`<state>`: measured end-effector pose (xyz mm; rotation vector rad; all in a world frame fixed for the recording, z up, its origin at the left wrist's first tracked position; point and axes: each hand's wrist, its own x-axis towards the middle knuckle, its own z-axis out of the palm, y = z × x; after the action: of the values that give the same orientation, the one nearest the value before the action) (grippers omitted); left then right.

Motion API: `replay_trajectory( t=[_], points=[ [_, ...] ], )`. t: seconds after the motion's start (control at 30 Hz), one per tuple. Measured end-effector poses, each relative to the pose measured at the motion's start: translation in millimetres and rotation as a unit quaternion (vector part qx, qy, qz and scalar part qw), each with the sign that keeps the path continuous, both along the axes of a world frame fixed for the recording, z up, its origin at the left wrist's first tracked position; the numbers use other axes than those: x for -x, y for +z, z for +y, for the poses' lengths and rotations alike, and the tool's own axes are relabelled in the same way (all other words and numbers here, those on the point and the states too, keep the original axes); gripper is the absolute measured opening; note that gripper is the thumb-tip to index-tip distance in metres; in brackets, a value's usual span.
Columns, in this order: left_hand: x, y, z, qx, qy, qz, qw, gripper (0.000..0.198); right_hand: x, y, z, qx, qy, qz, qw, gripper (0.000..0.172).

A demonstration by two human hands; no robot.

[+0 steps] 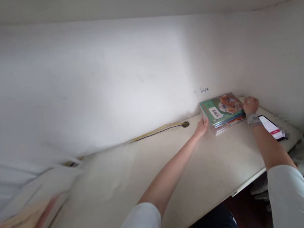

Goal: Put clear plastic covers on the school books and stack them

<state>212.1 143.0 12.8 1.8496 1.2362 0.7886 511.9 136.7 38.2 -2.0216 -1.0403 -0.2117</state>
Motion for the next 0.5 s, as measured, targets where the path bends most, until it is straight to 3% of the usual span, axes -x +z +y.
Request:
replay_trajectory(
  t=[0.1, 0.17, 0.2, 0.27, 0.33, 0.43, 0.5],
  points=[
    [50.3, 4.0, -16.6, -0.056, 0.013, 0.031, 0.998, 0.046, 43.1, 10.0, -14.7, -0.101, 0.076, -0.072, 0.989, 0.039],
    [99.1, 5.4, -32.1, -0.086, 0.02, 0.061, 0.994, 0.04, 88.6, 8.6, -29.0, -0.169, 0.201, -0.134, 0.956, 0.034],
    [126.8, 5.7, -41.2, -0.096, 0.026, 0.079, 0.992, 0.036, 115.0, 5.2, -38.2, -0.167, 0.276, -0.154, 0.934, 0.032],
    [185.5, 5.4, -60.8, -0.112, 0.051, 0.124, 0.985, 0.031, 171.2, -6.2, -60.4, -0.124, 0.407, -0.18, 0.887, 0.028],
    [243.1, 3.9, -80.3, -0.119, 0.102, 0.175, 0.972, 0.03, 225.4, -21.3, -83.7, -0.055, 0.492, -0.21, 0.843, 0.028],
    [314.1, -2.3, -103.6, -0.106, 0.207, 0.254, 0.939, 0.039, 291.0, -43.6, -108.3, 0.056, 0.561, -0.256, 0.785, 0.033],
    [345.7, -9.6, -113.5, -0.08, 0.268, 0.301, 0.911, 0.051, 320.5, -55.0, -113.1, 0.124, 0.572, -0.264, 0.767, 0.038]
  ],
)
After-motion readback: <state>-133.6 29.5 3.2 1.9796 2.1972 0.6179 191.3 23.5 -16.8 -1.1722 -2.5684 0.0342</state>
